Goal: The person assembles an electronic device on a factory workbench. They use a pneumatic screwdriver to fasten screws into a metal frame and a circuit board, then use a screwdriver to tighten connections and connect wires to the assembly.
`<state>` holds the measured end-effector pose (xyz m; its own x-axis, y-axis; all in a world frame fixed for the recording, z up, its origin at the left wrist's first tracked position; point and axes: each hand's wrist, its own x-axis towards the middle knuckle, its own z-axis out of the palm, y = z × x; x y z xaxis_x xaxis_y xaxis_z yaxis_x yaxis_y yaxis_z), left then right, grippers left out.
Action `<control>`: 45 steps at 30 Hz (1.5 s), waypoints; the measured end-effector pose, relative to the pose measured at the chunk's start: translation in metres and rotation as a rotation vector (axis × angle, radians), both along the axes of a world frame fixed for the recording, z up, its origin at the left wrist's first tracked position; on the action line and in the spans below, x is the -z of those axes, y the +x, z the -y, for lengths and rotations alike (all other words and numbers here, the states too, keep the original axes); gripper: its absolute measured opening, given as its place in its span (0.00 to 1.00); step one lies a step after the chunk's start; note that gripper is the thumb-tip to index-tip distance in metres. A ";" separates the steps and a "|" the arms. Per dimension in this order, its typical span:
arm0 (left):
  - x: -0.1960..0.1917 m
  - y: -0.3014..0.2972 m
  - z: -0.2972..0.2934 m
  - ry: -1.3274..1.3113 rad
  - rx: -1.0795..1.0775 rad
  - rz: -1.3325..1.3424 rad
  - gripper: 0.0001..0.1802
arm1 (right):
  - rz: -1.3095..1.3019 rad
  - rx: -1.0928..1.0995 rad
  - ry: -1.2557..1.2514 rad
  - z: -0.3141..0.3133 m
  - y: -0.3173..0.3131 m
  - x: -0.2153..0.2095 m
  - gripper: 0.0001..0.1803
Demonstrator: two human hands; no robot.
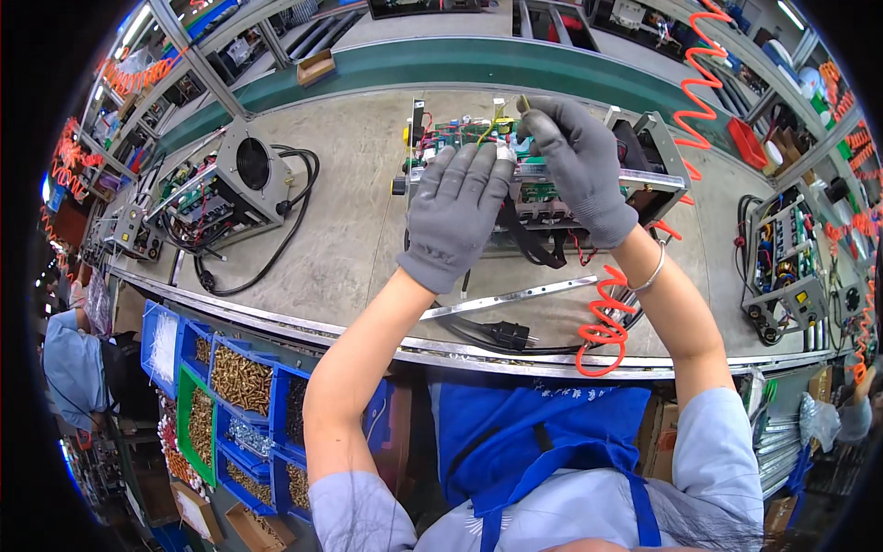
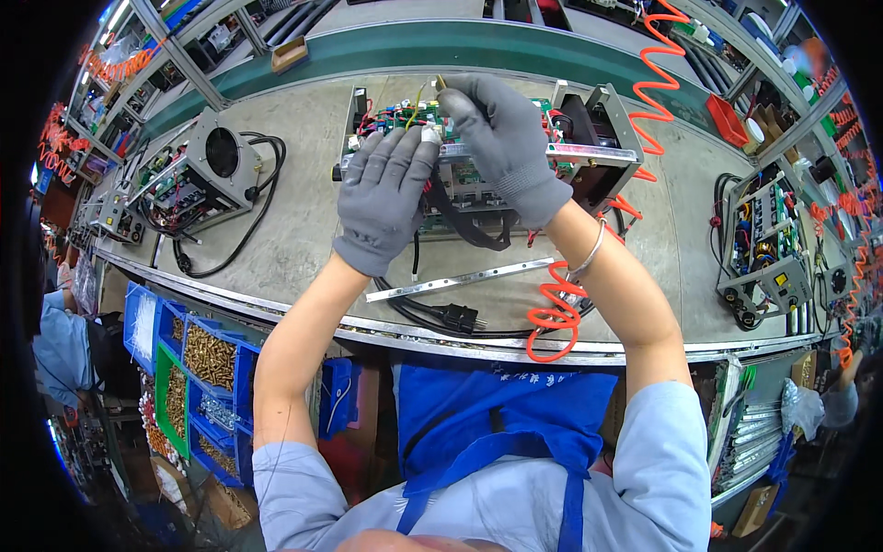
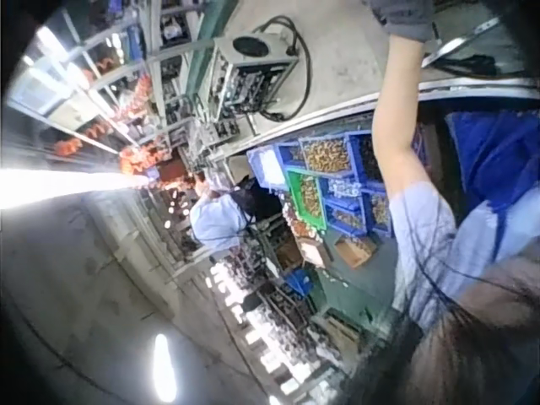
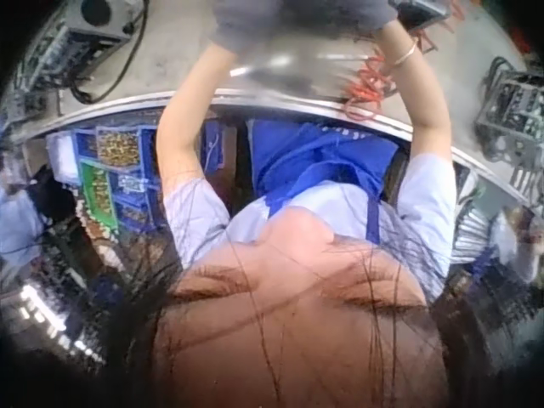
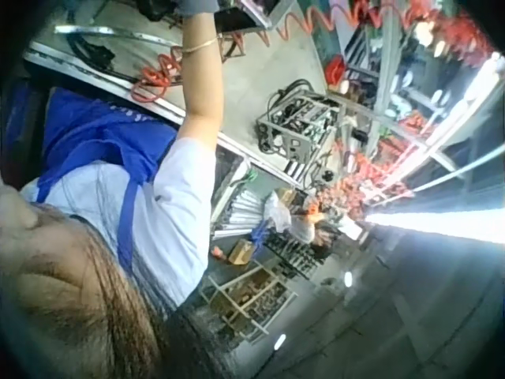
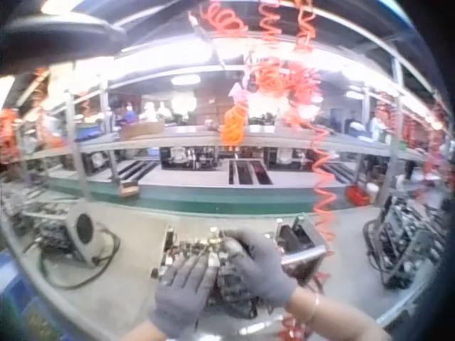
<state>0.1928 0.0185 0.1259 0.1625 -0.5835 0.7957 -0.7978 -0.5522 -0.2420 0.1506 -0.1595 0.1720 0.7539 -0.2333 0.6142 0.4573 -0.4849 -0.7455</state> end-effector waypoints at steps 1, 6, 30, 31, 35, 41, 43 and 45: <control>0.000 0.000 -0.001 0.004 0.004 -0.005 0.23 | -0.017 -0.012 0.020 0.002 -0.001 0.001 0.15; 0.002 0.002 -0.001 -0.015 0.017 0.003 0.22 | -0.107 -0.031 0.122 -0.009 -0.043 -0.015 0.14; 0.005 0.006 0.001 -0.013 0.025 0.003 0.23 | 0.030 0.350 -0.565 -0.027 -0.044 0.041 0.11; 0.006 0.006 0.002 -0.011 0.026 0.003 0.23 | 0.027 0.345 -0.576 -0.027 -0.044 0.041 0.10; 0.005 0.007 0.002 -0.007 0.029 -0.010 0.27 | 0.043 0.318 -0.604 -0.028 -0.043 0.042 0.10; 0.004 0.006 0.002 -0.017 0.030 -0.015 0.27 | -0.231 0.195 -0.134 -0.037 -0.046 0.035 0.10; 0.004 0.007 0.002 -0.027 0.035 -0.003 0.24 | -0.206 0.171 -0.100 -0.037 -0.044 0.040 0.09; 0.005 0.007 0.002 -0.029 0.036 0.006 0.23 | -0.071 0.226 -0.350 -0.033 -0.043 0.038 0.09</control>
